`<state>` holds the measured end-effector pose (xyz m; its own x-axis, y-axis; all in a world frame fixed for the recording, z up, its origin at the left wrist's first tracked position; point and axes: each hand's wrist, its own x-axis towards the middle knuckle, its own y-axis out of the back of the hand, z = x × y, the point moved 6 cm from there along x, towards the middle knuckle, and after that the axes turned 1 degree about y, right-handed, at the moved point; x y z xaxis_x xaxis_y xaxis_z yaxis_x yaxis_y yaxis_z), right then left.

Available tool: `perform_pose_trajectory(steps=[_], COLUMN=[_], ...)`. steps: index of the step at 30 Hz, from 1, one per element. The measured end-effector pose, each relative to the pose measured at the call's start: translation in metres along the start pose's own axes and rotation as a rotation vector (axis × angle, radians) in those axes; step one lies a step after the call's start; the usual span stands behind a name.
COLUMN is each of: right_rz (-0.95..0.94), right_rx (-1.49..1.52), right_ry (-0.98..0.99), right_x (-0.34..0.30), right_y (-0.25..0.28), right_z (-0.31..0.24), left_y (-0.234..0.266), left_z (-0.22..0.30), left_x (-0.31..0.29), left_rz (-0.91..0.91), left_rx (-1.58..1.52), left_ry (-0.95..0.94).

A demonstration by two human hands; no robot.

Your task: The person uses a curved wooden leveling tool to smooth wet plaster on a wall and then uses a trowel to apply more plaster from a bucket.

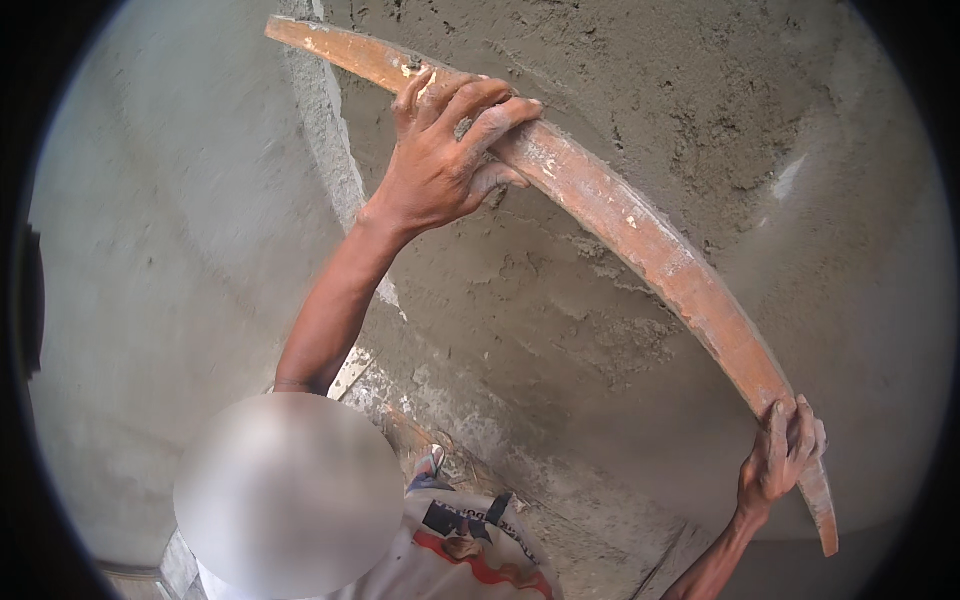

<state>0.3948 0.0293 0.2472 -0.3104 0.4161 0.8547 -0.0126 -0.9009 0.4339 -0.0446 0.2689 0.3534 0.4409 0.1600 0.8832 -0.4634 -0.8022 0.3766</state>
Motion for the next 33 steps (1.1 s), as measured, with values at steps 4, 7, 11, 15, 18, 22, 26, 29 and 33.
perform_pose_trajectory(steps=[4,7,11,15,18,22,26,29,33], right_rz=[0.015,-0.006,-0.004,0.008,-0.001,-0.029,-0.085,-0.071,-0.081], right_rx=[-0.091,-0.147,-0.214,-0.275,-0.282,-0.286,-0.289,-0.3,-0.284], right_ry=[0.081,0.149,0.194,0.262,0.299,0.324,0.3,0.325,0.316], right_x=[-0.003,-0.005,-0.006,-0.003,-0.008,-0.013,-0.012,-0.005,0.016], right_y=[-0.004,-0.01,-0.014,-0.017,-0.024,-0.039,-0.057,-0.071,-0.093], right_z=[0.018,0.039,0.064,0.079,0.087,0.098,0.1,0.086,0.05], left_y=[-0.034,-0.059,-0.09,-0.109,-0.128,-0.15,-0.165,-0.173,-0.168], left_z=[0.018,0.034,0.061,0.085,0.1,0.116,0.113,0.094,0.049], left_x=[-0.03,-0.051,-0.076,-0.1,-0.121,-0.134,-0.146,-0.157,-0.17], left_rz=[-0.003,-0.012,0.012,0.037,0.042,0.093,0.129,0.199,0.229], left_rx=[0.055,0.001,-0.02,-0.078,-0.15,-0.211,-0.254,-0.339,-0.327], left_ry=[0.067,0.156,0.235,0.298,0.384,0.455,0.516,0.58,0.588])
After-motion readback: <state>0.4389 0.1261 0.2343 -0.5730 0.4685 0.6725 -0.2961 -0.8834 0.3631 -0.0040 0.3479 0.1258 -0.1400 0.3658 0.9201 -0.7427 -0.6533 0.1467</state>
